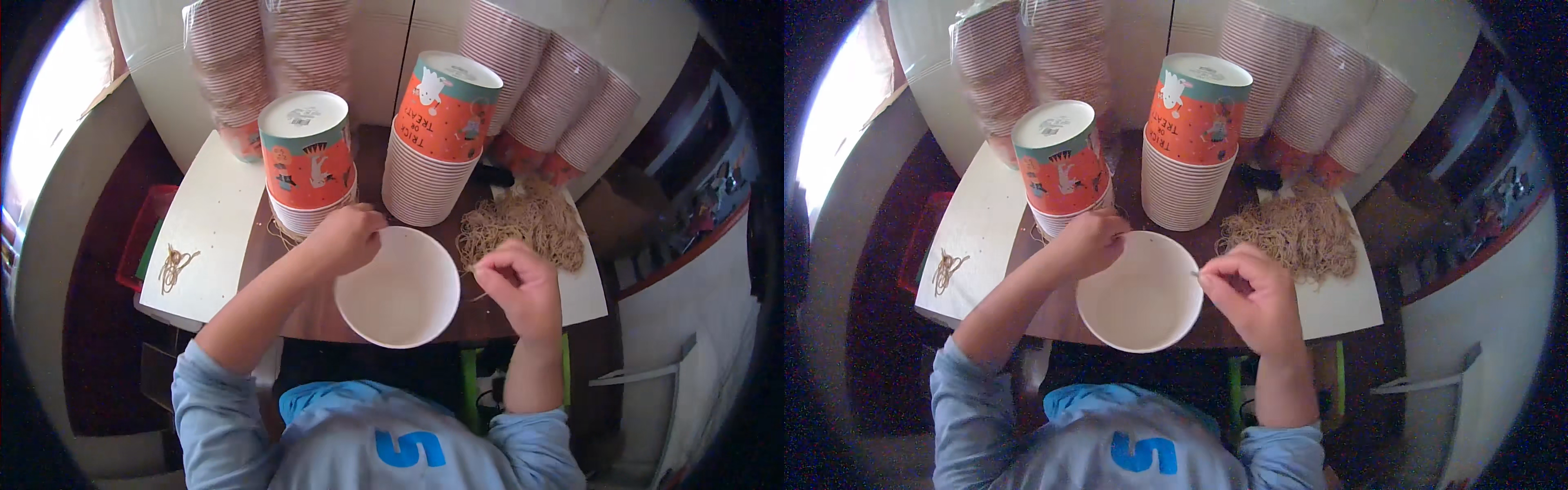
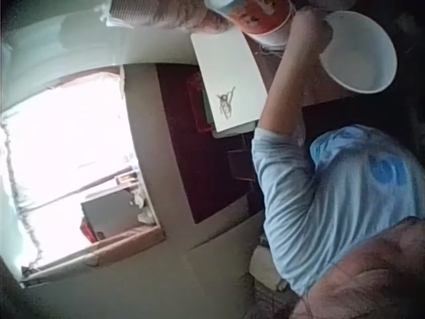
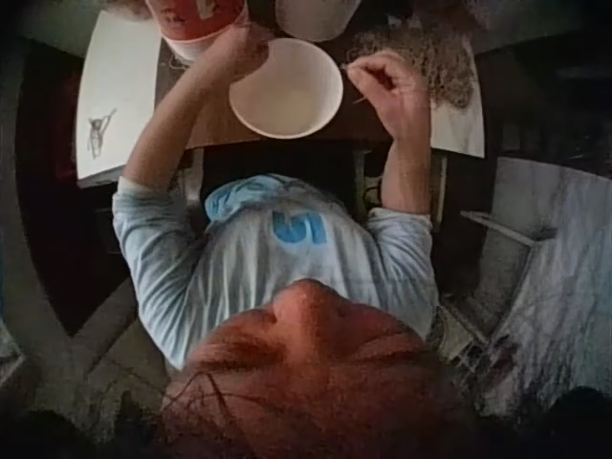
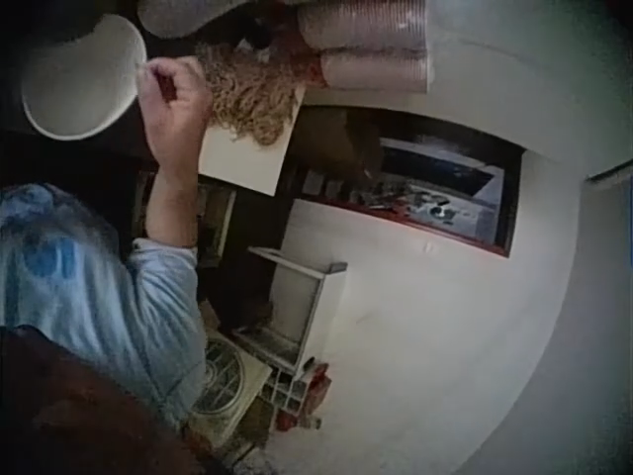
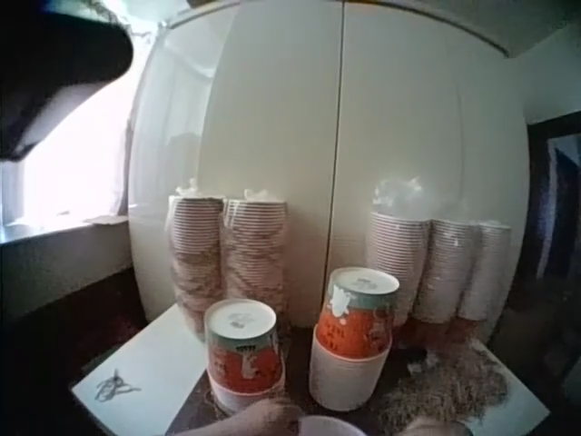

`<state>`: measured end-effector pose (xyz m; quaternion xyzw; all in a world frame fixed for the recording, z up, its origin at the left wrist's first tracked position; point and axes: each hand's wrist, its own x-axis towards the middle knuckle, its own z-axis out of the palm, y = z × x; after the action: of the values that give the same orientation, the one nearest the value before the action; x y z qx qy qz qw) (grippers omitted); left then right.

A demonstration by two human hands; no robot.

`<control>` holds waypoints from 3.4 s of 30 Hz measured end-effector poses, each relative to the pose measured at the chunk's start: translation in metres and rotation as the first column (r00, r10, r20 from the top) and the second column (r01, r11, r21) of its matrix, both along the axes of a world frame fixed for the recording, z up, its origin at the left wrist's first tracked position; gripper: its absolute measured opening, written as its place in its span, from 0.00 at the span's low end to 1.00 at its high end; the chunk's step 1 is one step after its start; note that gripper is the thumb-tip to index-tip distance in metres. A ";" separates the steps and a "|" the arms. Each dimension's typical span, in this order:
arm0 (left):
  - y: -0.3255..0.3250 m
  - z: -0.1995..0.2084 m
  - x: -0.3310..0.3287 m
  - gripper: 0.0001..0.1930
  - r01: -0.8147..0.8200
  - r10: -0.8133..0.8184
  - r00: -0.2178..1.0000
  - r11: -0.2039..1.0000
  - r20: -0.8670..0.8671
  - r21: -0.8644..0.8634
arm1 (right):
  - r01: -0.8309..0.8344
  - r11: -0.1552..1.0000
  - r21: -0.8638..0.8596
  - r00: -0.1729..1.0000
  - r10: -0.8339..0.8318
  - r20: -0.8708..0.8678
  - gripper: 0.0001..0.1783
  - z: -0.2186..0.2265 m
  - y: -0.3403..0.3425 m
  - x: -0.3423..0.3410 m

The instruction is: Threading elastic cord through pre-drilled holes in printed paper buckets.

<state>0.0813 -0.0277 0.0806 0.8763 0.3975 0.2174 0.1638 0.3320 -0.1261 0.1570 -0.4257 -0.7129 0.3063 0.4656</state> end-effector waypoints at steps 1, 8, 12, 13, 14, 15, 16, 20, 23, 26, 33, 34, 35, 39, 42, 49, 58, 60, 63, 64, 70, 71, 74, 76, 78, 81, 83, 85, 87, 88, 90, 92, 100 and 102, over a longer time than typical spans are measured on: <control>-0.013 0.004 -0.004 0.17 -0.119 0.124 0.989 0.991 0.080 -0.064 | -0.011 1.000 -0.027 0.999 0.012 0.040 0.02 0.003 0.007 0.000; -0.100 0.003 -0.008 0.17 -0.278 0.491 0.783 0.826 0.383 -0.491 | -0.168 0.940 -0.296 0.951 0.234 0.204 0.08 -0.020 0.057 -0.035; -0.111 0.006 -0.012 0.15 -0.136 0.625 0.629 0.675 0.463 -0.725 | -0.261 0.899 -0.352 0.896 0.361 0.258 0.09 -0.043 0.072 -0.060; -0.111 0.002 -0.016 0.14 -0.137 0.639 0.594 0.680 0.490 -0.721 | -0.256 0.898 -0.358 0.899 0.358 0.253 0.09 -0.047 0.075 -0.065; -0.107 0.004 -0.018 0.14 -0.125 0.640 0.587 0.677 0.496 -0.725 | -0.255 0.896 -0.363 0.893 0.363 0.268 0.08 -0.053 0.078 -0.071; -0.102 0.000 -0.019 0.14 -0.122 0.639 0.592 0.673 0.491 -0.729 | -0.253 0.895 -0.367 0.886 0.367 0.284 0.08 -0.060 0.080 -0.074; -0.095 -0.007 -0.021 0.13 -0.166 0.610 0.628 0.712 0.484 -0.682 | -0.237 0.904 -0.357 0.901 0.342 0.267 0.08 -0.064 0.080 -0.077; -0.088 -0.020 -0.021 0.11 -0.188 0.564 0.684 0.749 0.462 -0.635 | -0.198 0.910 -0.365 0.912 0.307 0.272 0.07 -0.077 0.080 -0.084; -0.085 -0.023 -0.023 0.11 -0.217 0.529 0.716 0.789 0.456 -0.575 | -0.193 0.916 -0.352 0.929 0.286 0.235 0.06 -0.075 0.078 -0.086; -0.084 -0.019 -0.023 0.10 -0.233 0.520 0.725 0.802 0.452 -0.549 | -0.207 0.922 -0.326 0.927 0.291 0.235 0.06 -0.072 0.078 -0.086; -0.081 -0.020 -0.025 0.10 -0.233 0.484 0.752 0.830 0.447 -0.506 | -0.221 0.912 -0.345 0.924 0.309 0.226 0.07 -0.075 0.078 -0.087; -0.080 -0.020 -0.025 0.10 -0.232 0.471 0.763 0.839 0.443 -0.492 | -0.210 0.916 -0.341 0.928 0.297 0.226 0.06 -0.076 0.078 -0.087; -0.080 -0.020 -0.025 0.10 -0.231 0.458 0.774 0.847 0.438 -0.478 | -0.208 0.917 -0.341 0.928 0.295 0.226 0.06 -0.076 0.078 -0.088; -0.079 -0.016 -0.023 0.10 -0.223 0.461 0.773 0.840 0.436 -0.494 | -0.191 0.927 -0.323 0.934 0.273 0.230 0.06 -0.077 0.078 -0.090; -0.078 -0.018 -0.026 0.11 -0.233 0.453 0.789 0.845 0.414 -0.481 | -0.207 0.924 -0.321 0.931 0.287 0.228 0.06 -0.079 0.078 -0.092; -0.074 -0.016 -0.025 0.10 -0.219 0.383 0.833 0.891 0.399 -0.397 | -0.207 0.934 -0.293 0.922 0.286 0.261 0.06 -0.081 0.078 -0.095; -0.075 -0.013 -0.019 0.05 -0.287 0.430 0.846 0.866 0.316 -0.409 | -0.271 0.934 -0.231 0.838 0.348 0.421 0.13 -0.067 0.085 -0.079; -0.079 -0.025 -0.024 0.05 -0.220 0.514 0.771 0.768 0.375 -0.601 | -0.232 0.965 -0.125 0.781 0.261 0.567 0.17 -0.035 0.081 -0.059; -0.095 -0.037 -0.028 0.05 0.270 0.782 0.292 0.485 0.551 -0.832 | -0.116 0.989 -0.089 0.735 0.146 0.662 0.12 0.018 0.067 -0.029; -0.104 -0.041 -0.032 0.05 0.404 0.811 0.172 0.460 0.559 -0.791 | -0.095 0.995 -0.015 0.746 0.081 0.661 0.10 0.023 0.065 -0.025; -0.149 -0.060 -0.012 0.07 0.647 0.665 -0.142 0.623 0.733 -0.439 | -0.327 0.943 0.057 0.842 0.263 0.471 0.06 -0.007 -0.013 -0.034; -0.150 -0.065 -0.009 0.07 0.645 0.667 -0.147 0.624 0.730 -0.440 | -0.365 0.931 0.020 0.871 0.334 0.361 0.05 -0.028 -0.024 -0.045; -0.151 -0.065 -0.002 0.06 0.519 0.589 0.038 0.679 0.807 -0.519 | -0.283 0.958 0.054 0.925 0.257 0.280 0.05 -0.082 -0.038 -0.074; -0.157 -0.054 -0.002 0.05 0.540 0.552 0.046 0.687 0.832 -0.486 | -0.198 0.969 0.146 0.961 0.163 0.222 0.08 -0.107 -0.044 -0.089; -0.156 -0.053 0.001 0.05 0.557 0.537 0.053 0.684 0.842 -0.471 | -0.181 0.982 0.051 0.970 0.170 0.172 0.08 -0.122 -0.044 -0.094; -0.153 -0.055 0.003 0.05 0.441 0.421 0.198 0.768 0.885 -0.464 | -0.157 0.985 0.066 0.983 0.149 0.105 0.07 -0.134 -0.042 -0.098; -0.157 -0.060 0.003 0.04 0.234 0.345 0.307 0.876 0.887 -0.422 | -0.152 0.974 0.167 0.987 0.139 0.087 0.06 -0.135 -0.044 -0.096; -0.163 -0.056 0.004 0.03 0.106 0.344 0.393 0.904 0.853 -0.414 | -0.105 0.993 0.049 0.994 0.106 -0.019 0.05 -0.127 -0.048 -0.087; -0.166 -0.056 0.004 0.02 -0.022 0.354 0.472 0.921 0.807 -0.390 | -0.098 0.994 -0.040 0.986 0.092 -0.136 0.05 -0.116 -0.049 -0.086; -0.166 -0.056 0.002 0.02 -0.102 0.306 0.574 0.947 0.760 -0.304 | -0.105 0.989 -0.103 0.978 0.084 -0.192 0.06 -0.110 -0.047 -0.087; -0.166 -0.053 0.003 0.03 -0.166 0.264 0.669 0.964 0.695 -0.206 | -0.124 0.985 -0.120 0.971 0.096 -0.217 0.04 -0.112 -0.046 -0.092; -0.169 -0.045 0.005 0.04 -0.218 0.286 0.703 0.958 0.652 -0.186 | -0.118 0.976 -0.185 0.969 0.073 -0.235 0.04 -0.116 -0.046 -0.097; -0.166 -0.037 0.000 0.13 -0.161 0.415 0.608 0.899 0.677 -0.406 | -0.171 0.947 -0.273 0.956 0.092 -0.278 0.04 -0.127 -0.048 -0.096; -0.157 -0.033 -0.002 0.17 -0.143 0.412 0.619 0.896 0.669 -0.420 | -0.189 0.945 -0.266 0.956 0.115 -0.271 0.03 -0.123 -0.050 -0.096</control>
<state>0.0794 -0.1848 0.0476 0.5972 0.4582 0.5092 0.4172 0.2361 -0.1756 0.0335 -0.3900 -0.6263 0.4941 0.4599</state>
